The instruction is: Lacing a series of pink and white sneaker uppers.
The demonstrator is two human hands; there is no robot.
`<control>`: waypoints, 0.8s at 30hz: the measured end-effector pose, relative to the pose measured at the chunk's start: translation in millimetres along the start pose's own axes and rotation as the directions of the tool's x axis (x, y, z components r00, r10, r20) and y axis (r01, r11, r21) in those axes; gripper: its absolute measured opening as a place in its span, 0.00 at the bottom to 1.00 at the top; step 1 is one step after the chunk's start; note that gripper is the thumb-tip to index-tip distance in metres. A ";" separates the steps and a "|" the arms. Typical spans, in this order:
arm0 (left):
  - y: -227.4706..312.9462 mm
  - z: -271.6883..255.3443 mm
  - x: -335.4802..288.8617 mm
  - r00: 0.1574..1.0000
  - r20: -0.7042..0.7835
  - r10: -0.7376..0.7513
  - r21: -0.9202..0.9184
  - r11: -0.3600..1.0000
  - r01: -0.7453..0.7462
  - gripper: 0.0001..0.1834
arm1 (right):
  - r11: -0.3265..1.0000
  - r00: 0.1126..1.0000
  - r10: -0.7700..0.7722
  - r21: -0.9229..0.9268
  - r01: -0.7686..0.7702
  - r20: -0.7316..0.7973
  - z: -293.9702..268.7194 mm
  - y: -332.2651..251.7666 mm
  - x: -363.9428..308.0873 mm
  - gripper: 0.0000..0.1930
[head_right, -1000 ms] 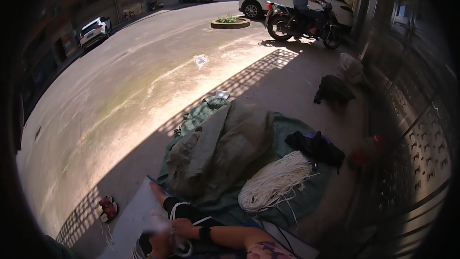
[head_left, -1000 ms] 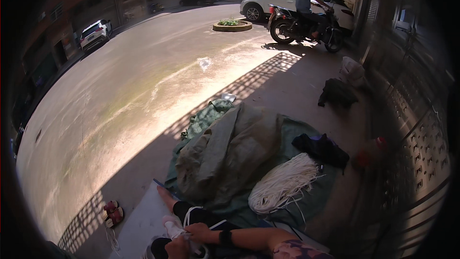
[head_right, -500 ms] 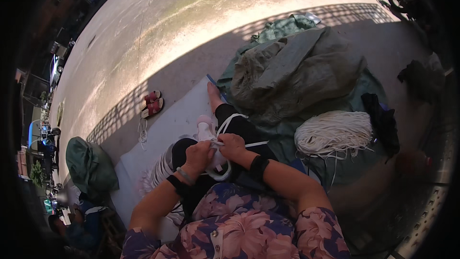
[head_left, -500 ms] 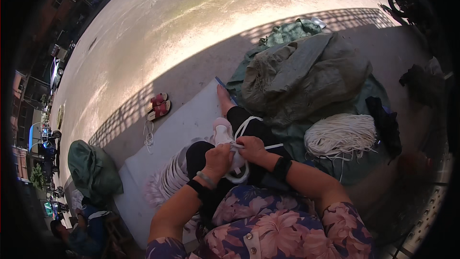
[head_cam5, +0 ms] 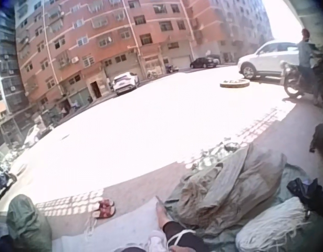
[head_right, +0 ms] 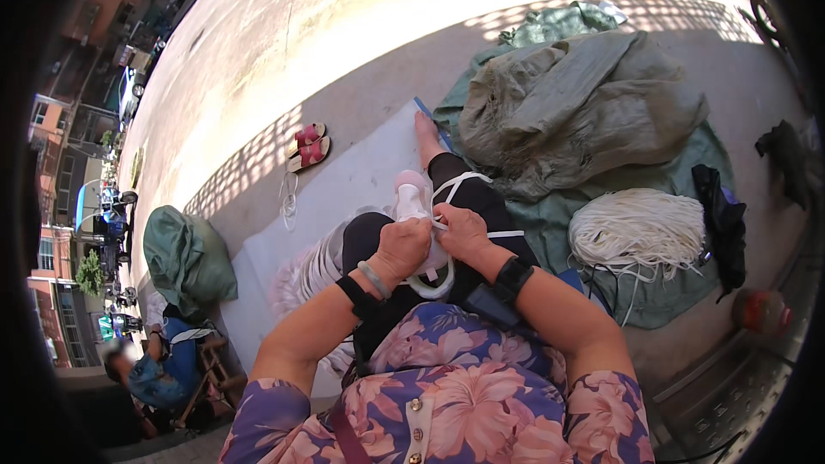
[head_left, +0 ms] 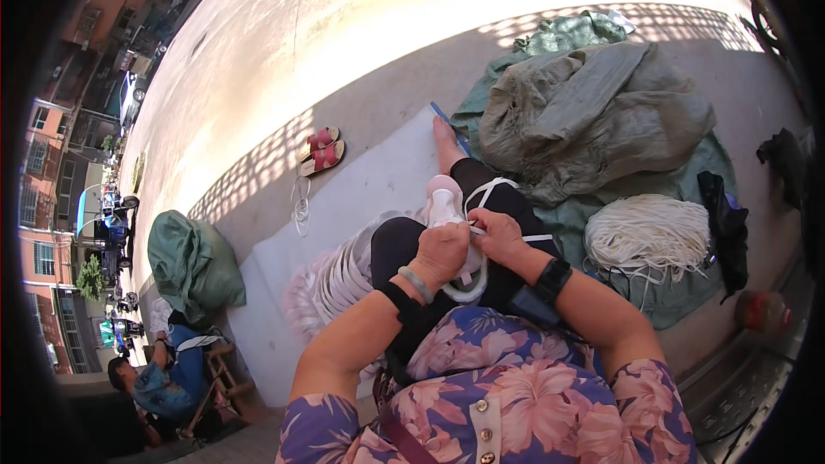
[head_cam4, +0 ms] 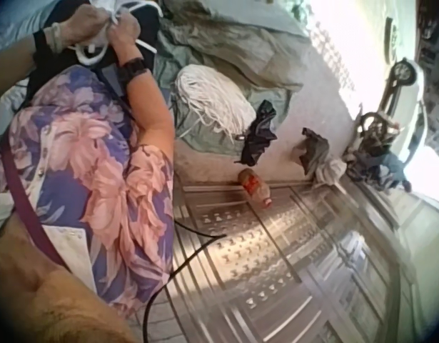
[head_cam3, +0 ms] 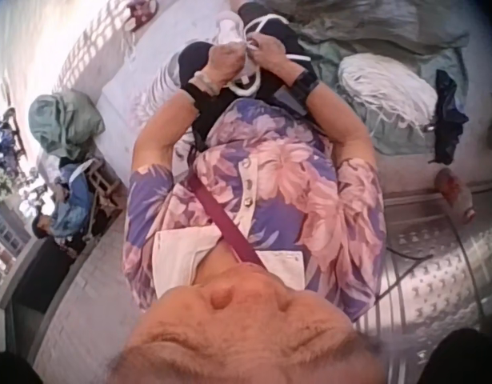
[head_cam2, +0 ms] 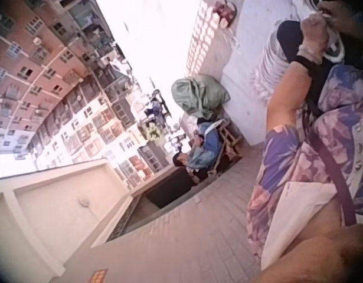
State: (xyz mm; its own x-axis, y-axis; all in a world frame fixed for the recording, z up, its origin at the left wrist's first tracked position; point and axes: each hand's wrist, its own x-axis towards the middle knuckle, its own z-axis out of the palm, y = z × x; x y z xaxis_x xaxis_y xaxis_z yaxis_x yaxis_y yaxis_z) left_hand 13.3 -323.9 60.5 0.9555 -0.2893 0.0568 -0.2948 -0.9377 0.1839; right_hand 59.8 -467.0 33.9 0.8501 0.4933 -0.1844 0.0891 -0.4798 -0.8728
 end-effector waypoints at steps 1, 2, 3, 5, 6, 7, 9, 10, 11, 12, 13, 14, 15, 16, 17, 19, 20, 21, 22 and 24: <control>0.2 -1.6 -1.8 1.000 0.007 0.009 0.005 1.000 -0.009 0.04 | 0.999 0.999 0.029 0.035 -0.030 0.030 -1.7 -3.8 -1.0 0.16; 3.1 -7.2 -2.6 1.000 0.008 0.009 0.004 1.000 -0.009 0.04 | 0.999 0.999 0.030 0.034 -0.031 0.030 -2.5 -2.7 -1.8 0.16; 6.0 -16.4 -5.6 1.000 0.001 -0.015 -0.045 0.999 0.015 0.04 | 0.999 1.000 0.015 0.029 -0.016 0.018 -2.6 -0.5 -2.5 0.18; 8.4 -38.4 -17.8 0.999 -0.005 -0.046 -0.092 0.995 0.045 0.05 | 1.000 1.000 -0.004 0.025 0.003 0.012 -1.0 3.2 -2.6 0.20; 6.9 -50.9 -27.6 0.994 0.053 -0.098 -0.140 0.985 0.104 0.06 | 0.999 1.000 -0.010 0.031 0.010 0.011 -0.9 6.4 -2.4 0.21; 2.4 -60.9 -40.2 0.983 0.113 -0.147 -0.183 0.969 0.166 0.06 | 0.999 1.000 -0.017 0.037 0.016 0.012 -1.0 9.6 -2.6 0.22; -17.6 -81.1 -78.1 0.945 0.177 -0.275 -0.215 0.926 0.310 0.07 | 0.999 1.000 -0.018 0.043 0.017 0.015 -2.0 9.2 -3.2 0.23; -30.9 -88.3 -103.3 0.919 0.186 -0.347 -0.137 0.917 0.374 0.08 | 0.999 1.000 -0.016 0.046 0.015 0.014 -2.7 9.6 -3.6 0.24; -45.5 -93.2 -131.1 0.889 0.189 -0.418 -0.058 0.899 0.435 0.09 | 0.999 1.000 -0.017 0.048 0.017 0.017 -3.1 10.7 -3.6 0.24; -60.2 -97.5 -159.8 0.829 0.238 -0.507 0.074 0.860 0.505 0.09 | 0.999 1.000 -0.020 0.034 0.020 0.009 -2.9 11.7 -3.2 0.26; -75.5 -100.2 -190.9 0.755 0.270 -0.598 0.207 0.802 0.561 0.09 | 1.000 1.000 -0.026 0.018 0.026 0.004 -1.4 11.3 -2.6 0.27; -92.2 -101.7 -224.5 0.680 0.284 -0.676 0.298 0.736 0.607 0.09 | 0.999 0.999 -0.032 0.019 0.032 0.012 -1.3 10.3 -2.7 0.27; -102.7 -102.4 -253.3 0.596 0.286 -0.750 0.386 0.660 0.645 0.09 | 0.999 0.999 -0.024 0.021 0.024 0.022 -1.4 9.1 -2.7 0.29; -106.7 -102.6 -272.8 0.591 0.281 -0.756 0.383 0.653 0.653 0.09 | 1.000 0.999 -0.016 0.020 0.015 0.029 -1.5 7.7 -1.5 0.30; -104.4 -105.2 -283.7 0.578 0.280 -0.767 0.361 0.642 0.676 0.10 | 1.000 0.999 -0.020 0.013 0.019 0.035 -1.4 6.8 -1.9 0.30; -104.3 -100.3 -296.3 0.560 0.276 -0.781 0.331 0.625 0.707 0.10 | 0.998 0.997 -0.065 0.017 0.064 0.040 -1.6 4.3 -2.7 0.29; -102.0 -101.9 -282.6 0.537 0.382 -0.753 0.110 0.613 0.782 0.10 | 0.997 0.996 -0.071 0.004 0.071 0.045 -4.2 4.5 -2.3 0.29; -100.0 -106.4 -268.2 0.529 0.477 -0.702 -0.109 0.551 0.828 0.11 | 0.997 0.997 -0.050 0.068 0.046 0.060 -6.5 4.0 -1.2 0.28; -95.6 -112.7 -252.9 0.530 0.472 -0.705 -0.119 0.545 0.830 0.11 | 0.991 0.997 -0.028 0.132 0.018 0.075 -8.7 3.4 -0.1 0.26; -82.8 -123.0 -218.6 0.617 0.492 -0.614 -0.310 0.539 0.783 0.11 | 0.991 0.999 0.022 0.129 -0.028 0.046 -10.7 8.7 10.8 0.24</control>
State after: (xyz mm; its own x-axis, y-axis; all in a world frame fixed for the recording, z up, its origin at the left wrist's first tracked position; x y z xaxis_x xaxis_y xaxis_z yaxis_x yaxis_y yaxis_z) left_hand -171.2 -159.4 153.5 0.7708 0.3022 -0.5609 0.5894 -0.6724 0.4477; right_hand 75.3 -473.6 29.2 0.8271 0.5154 -0.2241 -0.0022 -0.3957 -0.9184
